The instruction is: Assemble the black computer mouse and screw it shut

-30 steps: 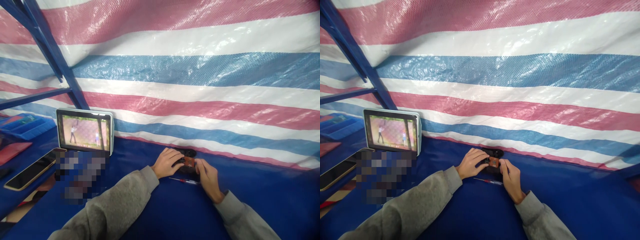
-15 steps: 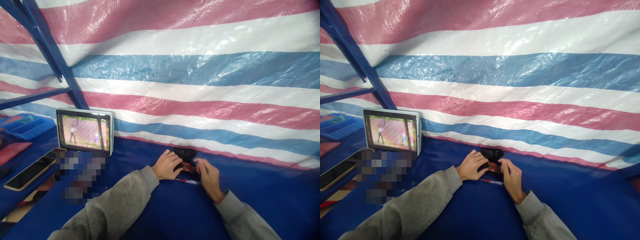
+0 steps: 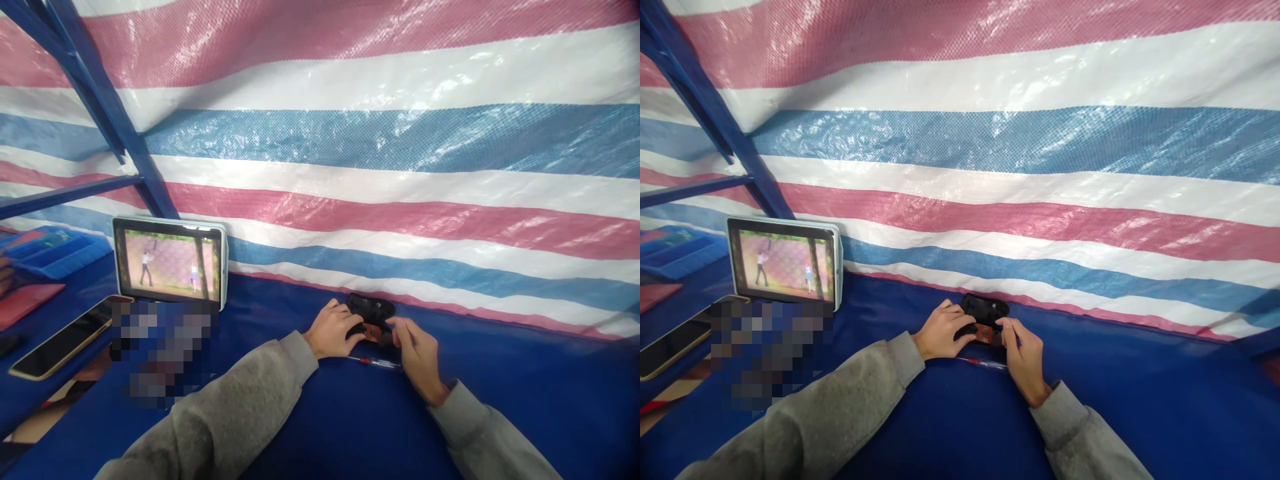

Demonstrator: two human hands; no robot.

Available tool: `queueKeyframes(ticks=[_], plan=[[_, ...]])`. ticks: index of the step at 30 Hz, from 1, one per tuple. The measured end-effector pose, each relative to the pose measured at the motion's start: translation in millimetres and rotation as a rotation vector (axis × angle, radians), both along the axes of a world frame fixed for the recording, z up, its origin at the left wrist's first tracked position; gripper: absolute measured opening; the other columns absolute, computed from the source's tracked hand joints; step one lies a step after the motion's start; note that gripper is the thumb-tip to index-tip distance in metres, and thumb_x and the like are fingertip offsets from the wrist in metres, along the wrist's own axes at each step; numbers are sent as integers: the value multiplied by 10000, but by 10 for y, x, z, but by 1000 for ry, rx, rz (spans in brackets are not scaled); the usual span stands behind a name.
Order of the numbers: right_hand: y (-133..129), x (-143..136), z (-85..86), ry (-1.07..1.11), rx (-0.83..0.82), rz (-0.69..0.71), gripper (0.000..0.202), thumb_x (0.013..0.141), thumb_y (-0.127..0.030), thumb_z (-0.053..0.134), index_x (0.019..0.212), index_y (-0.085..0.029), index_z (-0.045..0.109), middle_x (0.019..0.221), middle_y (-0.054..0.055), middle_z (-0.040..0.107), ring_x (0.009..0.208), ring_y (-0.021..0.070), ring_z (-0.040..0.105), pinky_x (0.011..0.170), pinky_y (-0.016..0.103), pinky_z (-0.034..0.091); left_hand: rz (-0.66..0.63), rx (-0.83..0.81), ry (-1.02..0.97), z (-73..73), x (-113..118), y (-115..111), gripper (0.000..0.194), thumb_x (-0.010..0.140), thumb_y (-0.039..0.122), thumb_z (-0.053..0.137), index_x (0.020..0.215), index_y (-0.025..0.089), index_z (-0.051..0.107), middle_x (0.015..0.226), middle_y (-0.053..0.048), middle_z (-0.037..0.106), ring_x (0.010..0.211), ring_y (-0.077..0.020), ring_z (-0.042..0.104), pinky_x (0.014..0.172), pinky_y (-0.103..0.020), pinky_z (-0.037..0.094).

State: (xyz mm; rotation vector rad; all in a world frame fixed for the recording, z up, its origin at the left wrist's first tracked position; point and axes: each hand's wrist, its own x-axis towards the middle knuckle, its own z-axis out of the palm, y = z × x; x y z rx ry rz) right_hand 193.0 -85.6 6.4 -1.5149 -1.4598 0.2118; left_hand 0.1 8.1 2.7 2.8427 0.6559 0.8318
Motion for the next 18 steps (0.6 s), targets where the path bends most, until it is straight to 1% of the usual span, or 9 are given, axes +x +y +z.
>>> queueKeyframes(ticks=[3, 7, 9, 10, 12, 13, 15, 17, 18], plan=[[1, 7, -10, -5, -2, 4, 356, 973, -382, 386, 870, -185, 664, 564, -41, 498, 525, 121, 506, 564, 250, 399, -17, -54, -1, -5, 1, 4, 230, 893, 363, 613, 999, 163, 658, 866, -66, 671, 872, -219, 614, 799, -351, 427], [-6, 18, -37, -13, -6, 3, 340, 975, -365, 388, 878, -192, 664, 570, -38, 503, 527, 124, 510, 561, 254, 410, -38, -102, -8, -13, 2, 8, 198, 880, 325, 629, 998, 169, 659, 1066, -76, 642, 938, -206, 615, 853, -333, 456], [0, 26, -44, -30, 16, -12, 321, 972, -354, 402, 879, -198, 668, 621, -18, 559, 578, 135, 551, 602, 265, 441, -20, -95, -2, -11, 0, 6, 228, 871, 347, 645, 1017, 172, 660, 1084, -73, 632, 935, -210, 616, 854, -342, 451], [10, 34, -48, -46, 40, -22, 303, 966, -349, 417, 883, -201, 669, 685, 2, 604, 639, 147, 586, 652, 276, 465, -11, -90, 0, -8, -1, 4, 249, 873, 363, 645, 1036, 175, 657, 1075, -70, 633, 930, -213, 616, 848, -349, 446], [48, 61, -66, -101, 97, -54, 262, 948, -346, 451, 931, -206, 672, 887, 55, 663, 837, 189, 631, 801, 328, 495, -1, -81, 4, -1, -1, -1, 266, 882, 384, 636, 1054, 181, 649, 1053, -64, 641, 922, -214, 615, 832, -355, 430], [75, 82, -82, -139, 116, -69, 254, 939, -348, 463, 977, -207, 671, 999, 82, 659, 948, 215, 624, 878, 366, 490, 2, -80, 9, 3, 0, -2, 257, 885, 383, 633, 1046, 184, 648, 1042, -61, 645, 920, -213, 614, 827, -354, 422], [136, 136, -131, -227, 105, -85, 294, 929, -357, 462, 1089, -205, 656, 1178, 123, 605, 1138, 263, 559, 990, 450, 451, 9, -85, 23, 7, 5, -4, 217, 885, 364, 635, 1010, 187, 644, 1019, -54, 652, 917, -210, 612, 823, -348, 408], [194, 200, -189, -290, 59, -77, 325, 927, -357, 450, 1126, -193, 647, 1288, 145, 549, 1232, 294, 500, 1035, 508, 418, 15, -90, 34, 8, 11, -4, 197, 880, 356, 644, 985, 188, 636, 1002, -46, 656, 915, -208, 609, 822, -343, 398], [218, 232, -216, -306, 31, -58, 324, 929, -351, 443, 1120, -190, 648, 1301, 148, 544, 1234, 298, 503, 1030, 515, 424, 17, -91, 36, 7, 13, -3, 195, 879, 355, 646, 979, 189, 633, 1001, -44, 655, 917, -207, 607, 821, -341, 395]])
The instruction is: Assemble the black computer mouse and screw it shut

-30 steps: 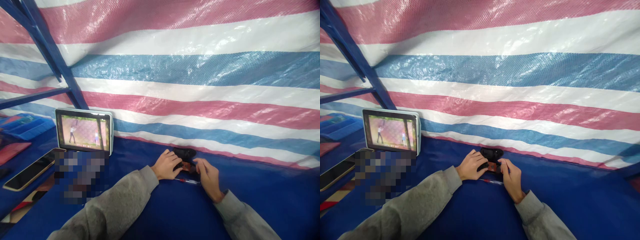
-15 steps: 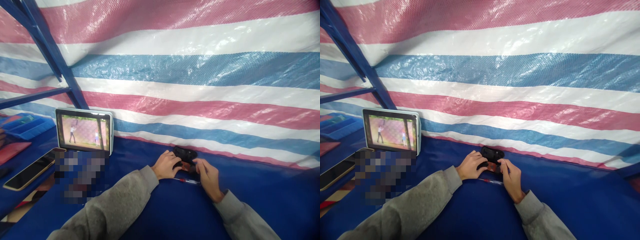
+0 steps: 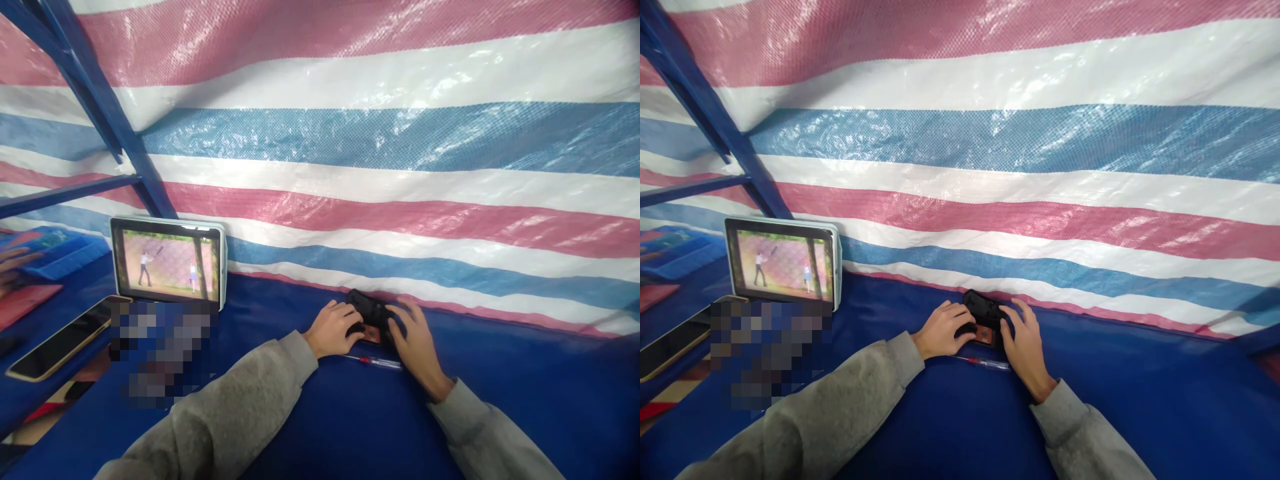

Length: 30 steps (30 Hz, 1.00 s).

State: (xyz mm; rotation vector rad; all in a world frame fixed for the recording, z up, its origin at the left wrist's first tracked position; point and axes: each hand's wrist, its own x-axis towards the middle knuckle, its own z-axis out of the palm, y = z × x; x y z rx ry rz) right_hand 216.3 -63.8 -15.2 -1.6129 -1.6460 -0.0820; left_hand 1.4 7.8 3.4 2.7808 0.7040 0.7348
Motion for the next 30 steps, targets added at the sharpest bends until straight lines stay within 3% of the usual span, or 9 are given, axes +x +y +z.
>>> queueKeyframes(ticks=[5, 12, 19, 24, 27, 30], plan=[[60, 117, -49, -7, -78, 76, 258, 926, -356, 470, 1024, -210, 658, 1215, 118, 618, 1100, 265, 610, 971, 471, 485, -3, 6, 9, -5, 2, 7, 197, 878, 356, 648, 982, 190, 625, 1002, -42, 651, 927, -210, 600, 823, -340, 390], [70, 162, 29, -7, -73, 131, 214, 919, -394, 499, 906, -222, 626, 1219, 106, 643, 1076, 257, 641, 950, 448, 498, -7, 4, 9, -39, 8, 29, 194, 887, 349, 640, 999, 191, 626, 1020, -50, 645, 934, -210, 595, 829, -337, 399], [8, 184, 344, 67, -21, 74, 247, 921, -450, 511, 953, -227, 612, 1078, 83, 713, 999, 237, 676, 919, 384, 505, -4, -1, -12, 16, -7, -9, 272, 930, 406, 573, 1104, 201, 611, 1059, -69, 630, 945, -220, 595, 859, -355, 438], [-21, 172, 606, 270, -139, 155, 296, 893, -500, 533, 893, -214, 610, 884, 49, 707, 860, 209, 673, 805, 327, 528, 132, 100, -264, 39, -33, -26, 448, 934, 449, 561, 1302, 200, 503, 1302, -146, 518, 1234, -296, 482, 1007, -448, 410], [-22, 143, 710, 405, -192, 214, 322, 884, -517, 533, 820, -207, 593, 763, 21, 675, 723, 177, 652, 720, 299, 532, 72, 143, -264, 37, -33, -5, 553, 943, 461, 559, 1414, 219, 400, 1425, -148, 437, 1352, -293, 384, 1075, -455, 368], [-20, 127, 751, 485, -270, 241, 359, 880, -542, 524, 789, -201, 588, 648, 1, 645, 596, 161, 621, 635, 292, 525, 17, 128, -244, 39, -30, 19, 549, 976, 442, 505, 1459, 233, 348, 1410, -131, 476, 1341, -262, 412, 1080, -427, 370]])
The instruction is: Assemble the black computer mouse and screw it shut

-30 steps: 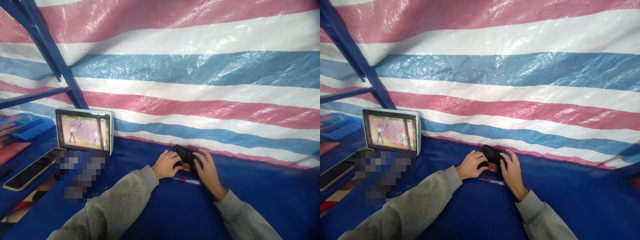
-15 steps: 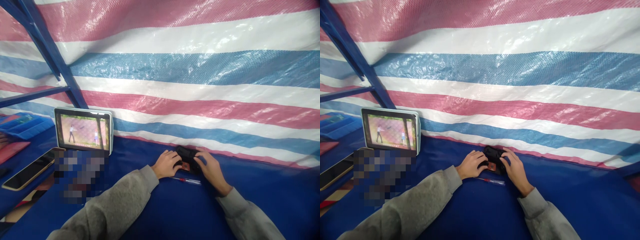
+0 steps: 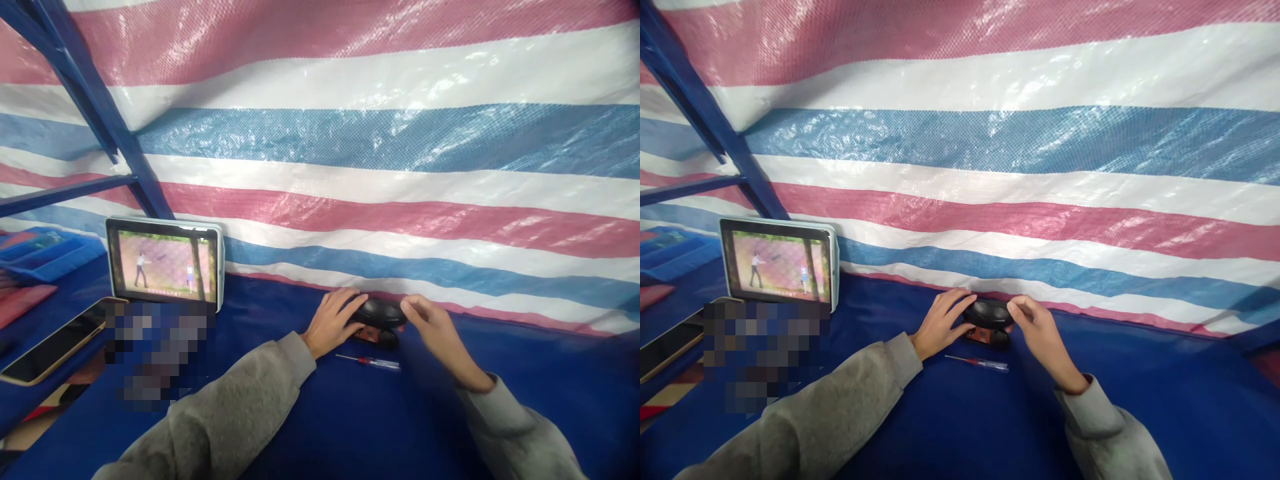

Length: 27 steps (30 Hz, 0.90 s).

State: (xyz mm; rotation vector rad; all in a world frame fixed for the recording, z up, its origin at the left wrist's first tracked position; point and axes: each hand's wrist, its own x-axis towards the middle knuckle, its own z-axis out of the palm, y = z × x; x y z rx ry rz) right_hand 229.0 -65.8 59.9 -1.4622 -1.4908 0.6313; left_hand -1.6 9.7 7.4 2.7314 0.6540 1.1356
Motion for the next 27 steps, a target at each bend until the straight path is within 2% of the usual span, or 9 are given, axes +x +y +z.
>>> queueKeyframes(ticks=[3, 6, 9, 11, 14, 19, 24, 27], plan=[[-5, 4, -17, -5, -51, -5, 393, 885, -563, 501, 796, -193, 602, 639, 9, 657, 565, 167, 627, 607, 303, 531, -25, -34, -4, -3, 0, 11, 537, 983, 461, 477, 1461, 244, 359, 1377, -118, 520, 1308, -258, 453, 1062, -420, 383], [-24, -4, -69, -171, 45, -74, 359, 881, -535, 533, 886, -194, 647, 843, 54, 723, 756, 206, 692, 744, 347, 562, -46, -63, -14, -12, -4, 7, 554, 972, 473, 498, 1457, 234, 375, 1369, -119, 531, 1291, -263, 471, 1055, -421, 383], [-48, -31, -135, -430, 204, 46, 411, 820, -491, 649, 1134, -227, 657, 1170, 83, 687, 1064, 252, 656, 946, 393, 529, -59, -94, 5, -9, -8, -2, 563, 954, 444, 538, 1454, 233, 387, 1355, -112, 543, 1285, -269, 472, 1059, -427, 374], [-59, -36, -173, -543, 255, 150, 495, 812, -470, 671, 1251, -247, 621, 1251, 85, 654, 1127, 259, 633, 989, 401, 518, -78, -130, 53, 3, -9, -4, 569, 945, 434, 552, 1455, 244, 386, 1358, -104, 541, 1291, -271, 466, 1068, -432, 362], [-68, -7, -200, -620, 282, 173, 498, 840, -461, 643, 1286, -241, 610, 1218, 92, 674, 1077, 259, 663, 955, 408, 545, -120, -211, 109, 23, -5, 9, 646, 915, 474, 591, 1472, 255, 348, 1396, -102, 510, 1309, -274, 444, 1091, -439, 332], [-73, 34, -197, -626, 263, 180, 487, 873, -445, 604, 1319, -249, 588, 1235, 85, 675, 1061, 251, 678, 934, 395, 560, -156, -367, 180, 12, 12, 52, 1025, 735, 567, 761, 1528, 264, 186, 1449, -125, 454, 1326, -311, 428, 1103, -478, 310], [-49, 15, -305, -641, 259, 206, 442, 893, -434, 585, 1295, -251, 607, 1238, 79, 675, 1085, 240, 668, 964, 403, 543, -157, -395, 230, -7, 27, 55, 989, 755, 424, 778, 1526, 268, 178, 1435, -127, 472, 1314, -310, 444, 1093, -482, 319], [-31, 10, -404, -670, 244, 223, 435, 902, -437, 573, 1296, -258, 610, 1258, 85, 663, 1124, 244, 647, 985, 422, 529, -154, -409, 232, 12, 31, 42, 976, 757, 394, 782, 1520, 264, 186, 1419, -128, 488, 1301, -300, 458, 1087, -470, 328]])
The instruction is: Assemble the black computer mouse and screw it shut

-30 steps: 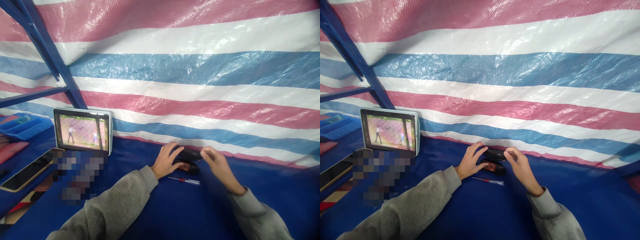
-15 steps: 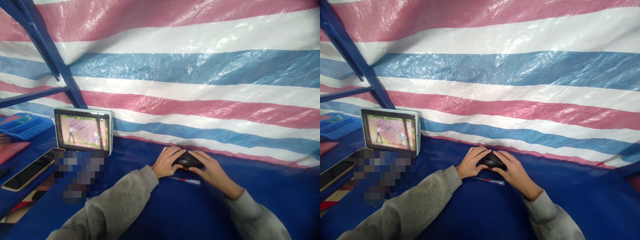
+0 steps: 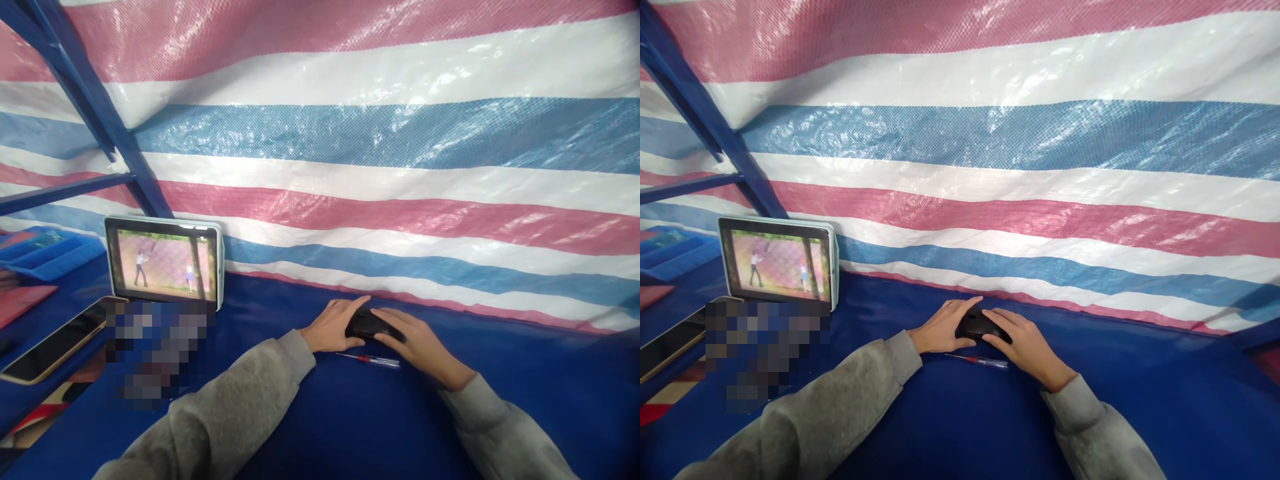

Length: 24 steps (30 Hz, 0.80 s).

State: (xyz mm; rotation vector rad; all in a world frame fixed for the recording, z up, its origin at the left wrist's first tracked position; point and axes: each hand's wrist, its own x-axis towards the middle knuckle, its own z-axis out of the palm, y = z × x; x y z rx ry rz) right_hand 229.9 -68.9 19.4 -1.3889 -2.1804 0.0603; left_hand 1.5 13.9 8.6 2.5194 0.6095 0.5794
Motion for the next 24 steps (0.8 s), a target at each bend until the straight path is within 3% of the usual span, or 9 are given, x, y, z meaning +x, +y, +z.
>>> queueKeyframes(ticks=[6, 24], plan=[[6, -8, -95, -28, -24, 22, 417, 914, -418, 559, 1311, -297, 599, 1301, 75, 639, 1165, 246, 622, 982, 433, 531, 22, -14, 1, 12, 4, -7, 982, 740, 401, 786, 1512, 276, 192, 1365, -118, 524, 1268, -306, 488, 1066, -471, 346], [-4, -11, -71, -110, -76, 51, 435, 933, -388, 523, 1361, -316, 553, 1348, 91, 584, 1216, 256, 573, 1009, 456, 497, 34, -28, 12, 22, 4, -6, 956, 726, 392, 798, 1493, 255, 244, 1351, -127, 526, 1254, -308, 489, 1063, -475, 354]])
